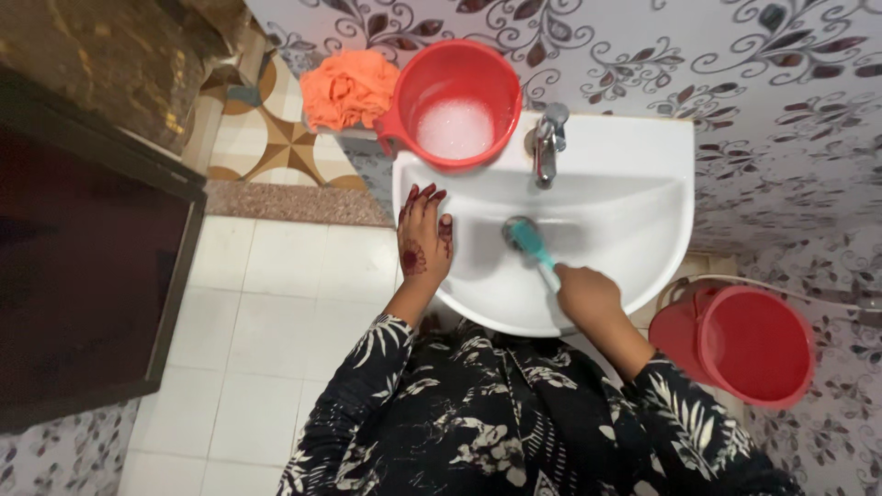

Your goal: The person scrubs the interior of a white bathroom sink using a blue scrub brush. They repeatedly dip the brush into a red bucket filled with soapy water and scrub the basin and drain area. The person also briefly scrubs their hands with the brush before continuing to clean the sink surface.

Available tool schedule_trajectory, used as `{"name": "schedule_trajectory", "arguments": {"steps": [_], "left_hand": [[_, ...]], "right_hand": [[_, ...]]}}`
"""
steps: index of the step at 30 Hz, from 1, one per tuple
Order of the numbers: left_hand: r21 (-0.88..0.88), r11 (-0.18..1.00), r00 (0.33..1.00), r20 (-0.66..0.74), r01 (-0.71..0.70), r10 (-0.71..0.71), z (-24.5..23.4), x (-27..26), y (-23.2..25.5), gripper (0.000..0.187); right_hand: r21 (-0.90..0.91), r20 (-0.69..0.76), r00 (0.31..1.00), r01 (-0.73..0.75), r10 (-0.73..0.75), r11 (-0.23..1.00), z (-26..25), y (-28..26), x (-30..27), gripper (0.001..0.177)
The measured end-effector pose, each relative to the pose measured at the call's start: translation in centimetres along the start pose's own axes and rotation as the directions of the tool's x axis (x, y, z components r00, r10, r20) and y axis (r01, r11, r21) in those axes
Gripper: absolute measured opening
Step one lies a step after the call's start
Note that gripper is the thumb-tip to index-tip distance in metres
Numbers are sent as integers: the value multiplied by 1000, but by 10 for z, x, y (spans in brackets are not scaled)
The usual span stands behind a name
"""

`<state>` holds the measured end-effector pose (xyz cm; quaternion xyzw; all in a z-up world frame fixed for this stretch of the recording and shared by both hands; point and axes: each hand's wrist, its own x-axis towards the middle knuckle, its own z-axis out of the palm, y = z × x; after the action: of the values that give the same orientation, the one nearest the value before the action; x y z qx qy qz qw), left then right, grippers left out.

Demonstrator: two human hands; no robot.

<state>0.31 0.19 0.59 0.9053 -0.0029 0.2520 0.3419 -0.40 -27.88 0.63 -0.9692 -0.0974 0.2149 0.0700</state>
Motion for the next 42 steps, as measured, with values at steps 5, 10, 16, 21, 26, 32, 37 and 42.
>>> {"name": "schedule_trajectory", "arguments": {"steps": [5,10,16,21,26,32,37,42], "left_hand": [[-63,998,1000,3,-29,29,-2,-3,-8,29],[-230,972,997,-42,46,-57,-1,-8,-14,35],[9,967,958,-131,-255,254,-40,37,-28,62],[280,910,951,143,-305,274,-71,107,-4,98],[207,953,964,195,-222,183,-75,129,4,115],[124,973,951,269,-194,156,-87,140,10,118],[197,970,924,377,-145,61,-95,151,22,123],[353,920,899,437,-169,-3,-91,158,44,128]], "right_hand": [[254,-96,955,297,-282,920,10,-53,7,41],[126,-175,983,80,-57,989,17,-37,17,49],[220,-54,985,-146,161,965,3,-11,-46,56],[548,-160,985,147,-69,824,13,-59,-57,47],[479,-442,896,205,33,854,7,-67,-32,34],[270,-375,901,-119,218,956,-4,-59,-70,36],[169,-267,956,-73,117,983,5,-68,-49,41],[350,-301,945,236,-130,906,4,-88,-40,41]]}}
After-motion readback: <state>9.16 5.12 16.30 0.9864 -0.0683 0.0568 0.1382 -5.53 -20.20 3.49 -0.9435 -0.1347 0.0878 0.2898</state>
